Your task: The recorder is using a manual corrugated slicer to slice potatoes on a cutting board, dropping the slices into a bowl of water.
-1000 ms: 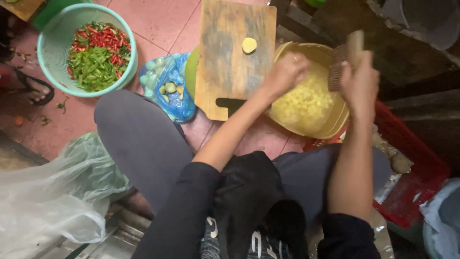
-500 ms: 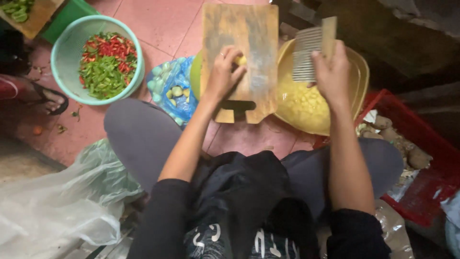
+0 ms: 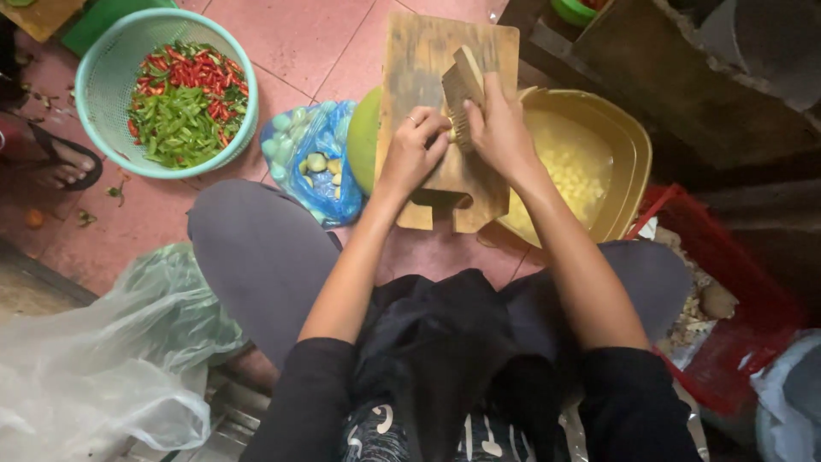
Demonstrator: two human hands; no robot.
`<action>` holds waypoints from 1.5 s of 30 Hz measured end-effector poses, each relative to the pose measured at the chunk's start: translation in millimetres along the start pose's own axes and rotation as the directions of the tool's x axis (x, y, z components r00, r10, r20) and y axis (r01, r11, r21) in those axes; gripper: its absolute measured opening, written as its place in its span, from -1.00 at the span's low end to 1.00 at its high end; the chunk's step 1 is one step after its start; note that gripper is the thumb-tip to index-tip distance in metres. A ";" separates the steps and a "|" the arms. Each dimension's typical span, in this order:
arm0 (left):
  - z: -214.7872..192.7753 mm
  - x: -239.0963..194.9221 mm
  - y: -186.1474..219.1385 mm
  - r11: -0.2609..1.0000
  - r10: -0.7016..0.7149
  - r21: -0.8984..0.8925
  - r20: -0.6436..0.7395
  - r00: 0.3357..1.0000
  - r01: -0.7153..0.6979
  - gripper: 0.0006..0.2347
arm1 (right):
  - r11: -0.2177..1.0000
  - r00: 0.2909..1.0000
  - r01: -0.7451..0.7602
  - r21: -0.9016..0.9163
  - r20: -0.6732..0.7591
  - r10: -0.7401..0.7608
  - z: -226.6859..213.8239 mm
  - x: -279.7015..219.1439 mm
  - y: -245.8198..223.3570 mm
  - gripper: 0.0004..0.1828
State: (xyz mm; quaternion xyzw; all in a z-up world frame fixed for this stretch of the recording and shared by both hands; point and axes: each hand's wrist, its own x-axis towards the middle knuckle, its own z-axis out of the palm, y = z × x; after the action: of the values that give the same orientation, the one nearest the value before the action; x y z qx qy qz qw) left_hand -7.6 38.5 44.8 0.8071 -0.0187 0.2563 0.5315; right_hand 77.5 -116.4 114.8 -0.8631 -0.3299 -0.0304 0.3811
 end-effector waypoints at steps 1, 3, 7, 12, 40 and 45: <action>0.9 -0.1 -0.2 0.999 0.038 0.019 -0.021 0.999 -0.037 -0.89 | 0.999 0.999 -0.030 -0.031 0.032 0.031 -0.4 1.3 -1.3 -0.71; 1.4 -1.4 -2.0 0.997 0.068 0.041 -0.051 0.996 -0.066 -0.89 | 0.997 0.996 -0.053 -0.063 0.074 0.058 -0.1 6.2 -2.9 -0.72; 0.6 -2.1 -2.5 0.997 0.058 0.043 -0.047 0.997 -0.056 -0.91 | 0.993 0.979 -0.064 -0.099 0.189 0.081 -2.3 26.6 -4.1 -0.68; 1.0 -0.9 -3.8 0.999 -0.044 -0.018 -0.023 0.999 0.043 -0.93 | 0.985 0.954 -0.076 -0.154 0.276 0.116 20.5 30.8 16.3 -0.68; 22.5 11.4 10.1 0.954 0.234 0.170 0.083 0.969 -0.246 -0.48 | 0.956 0.967 -0.241 0.169 -0.046 0.252 -65.3 -31.9 48.4 -0.73; 28.6 5.9 6.8 0.999 -0.037 0.026 0.073 0.997 0.035 -0.67 | 0.998 1.000 0.008 -0.070 -0.005 -0.008 -33.7 -17.6 32.3 -0.72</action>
State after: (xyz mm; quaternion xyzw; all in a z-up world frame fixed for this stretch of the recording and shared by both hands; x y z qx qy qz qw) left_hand 6.8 12.2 44.4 0.8227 -0.0205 0.2168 0.5251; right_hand 89.6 -164.7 112.7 -0.8745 -0.3310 -0.0458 0.3514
